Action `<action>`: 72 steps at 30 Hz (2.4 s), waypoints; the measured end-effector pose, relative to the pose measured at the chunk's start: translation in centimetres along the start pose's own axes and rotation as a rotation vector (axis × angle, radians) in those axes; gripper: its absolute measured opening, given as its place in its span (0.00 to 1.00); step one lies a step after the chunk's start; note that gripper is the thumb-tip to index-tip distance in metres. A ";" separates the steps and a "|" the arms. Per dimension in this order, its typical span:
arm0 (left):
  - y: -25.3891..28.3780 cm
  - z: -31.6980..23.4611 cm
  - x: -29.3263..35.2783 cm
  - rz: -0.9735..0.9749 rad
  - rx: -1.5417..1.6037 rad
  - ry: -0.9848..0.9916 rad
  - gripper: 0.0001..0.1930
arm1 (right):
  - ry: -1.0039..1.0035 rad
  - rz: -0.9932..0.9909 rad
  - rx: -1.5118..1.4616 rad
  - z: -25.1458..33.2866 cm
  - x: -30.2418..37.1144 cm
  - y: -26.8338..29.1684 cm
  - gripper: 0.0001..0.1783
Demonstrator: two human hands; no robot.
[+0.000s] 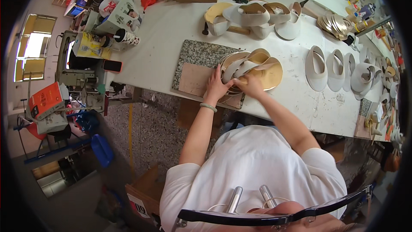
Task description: The person applies glue to shoe upper pieces using a small brush and fits shoe uppers onto insoles by hand. The person then applies glue to additional shoe upper components using the brush.
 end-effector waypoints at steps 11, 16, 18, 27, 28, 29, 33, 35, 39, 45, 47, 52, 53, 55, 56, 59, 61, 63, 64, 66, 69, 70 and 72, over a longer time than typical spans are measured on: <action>1.0 1.6 1.2 -0.245 -0.037 -0.026 0.21 | -0.250 0.021 -1.332 -7.7 4.1 16.0 0.10; 0.6 -1.3 0.1 -0.021 0.005 -0.003 0.33 | 0.120 0.232 -1.535 -2.4 0.8 27.0 0.14; 1.1 -2.2 0.4 -0.024 0.127 -0.042 0.55 | 0.293 0.391 -1.687 0.9 -3.2 28.4 0.14; -2.0 3.5 4.0 0.011 0.346 0.292 0.53 | -0.173 -0.087 -1.681 -7.4 -16.8 22.6 0.25; -2.3 2.6 3.9 0.047 0.497 0.276 0.53 | -0.344 -0.154 -1.403 -11.1 -16.4 20.5 0.28; -2.8 1.9 3.7 0.077 0.647 0.255 0.53 | -0.325 -0.249 -1.276 -12.2 -15.1 18.4 0.27; -2.5 3.5 5.8 -0.091 0.467 0.360 0.44 | -0.022 -0.172 -0.487 -2.3 -3.0 6.3 0.22; -2.3 1.3 5.0 -0.134 0.429 0.249 0.43 | 0.072 0.083 -0.211 -2.4 -2.0 -0.9 0.21; 0.4 -0.5 5.3 -0.170 0.541 0.141 0.40 | -0.128 0.121 -0.637 -3.1 -1.3 -2.4 0.17; 2.3 9.1 13.7 -0.314 0.915 0.503 0.28 | 0.057 0.622 -1.294 6.6 -0.6 12.3 0.17; 2.1 8.7 15.1 -0.368 0.955 0.525 0.28 | 0.403 0.900 -1.474 12.0 -2.3 17.2 0.18; -0.9 7.6 14.7 -0.463 1.115 0.517 0.27 | 0.470 1.049 -1.904 15.7 -9.9 22.4 0.20; -2.1 7.6 15.0 -0.495 1.219 0.526 0.27 | 0.478 0.979 -1.860 14.6 -11.9 21.8 0.19; -3.8 5.5 12.8 -0.447 1.298 0.502 0.26 | 0.461 0.874 -1.754 6.2 -18.0 22.5 0.16; -4.6 4.4 11.7 -0.409 1.368 0.485 0.25 | 0.219 0.486 -1.692 0.0 -21.0 22.8 0.15; -4.0 3.3 12.2 -0.479 1.412 0.437 0.29 | 0.011 -0.201 -1.146 -5.8 -16.4 21.2 0.17; -3.2 2.3 11.5 -0.493 1.380 0.358 0.31 | 0.140 -0.753 -0.439 -2.6 -7.5 21.1 0.18; -2.2 0.4 10.3 -0.445 1.352 0.261 0.32 | 0.191 -0.236 -0.389 0.7 -2.0 12.7 0.20; -1.8 -0.8 9.8 -0.396 1.331 0.234 0.32 | 0.315 -0.075 -0.266 2.9 0.6 8.8 0.19; -1.5 -2.6 9.0 -0.316 1.308 0.190 0.33 | 0.585 0.071 -0.072 5.3 5.2 2.5 0.16; -1.3 -4.5 8.5 -0.194 1.385 0.149 0.32 | 0.264 0.470 -0.132 2.9 5.3 -1.9 0.12; -0.7 -5.5 8.2 -0.154 1.363 0.084 0.32 | 0.217 0.512 -0.174 1.9 5.3 -2.5 0.13; -0.6 -6.5 8.2 -0.095 1.284 -0.001 0.33 | 0.237 0.523 -0.163 1.0 6.0 -2.6 0.14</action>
Point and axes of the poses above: each hand's wrist, its own x-axis away from the middle knuckle, its own y-axis out of the back of the hand, z = x × y, the point moved 9 cm from there along -x, towards the middle knuckle, and after that the axes turned 13 degrees about -y, right-handed, at the moved point
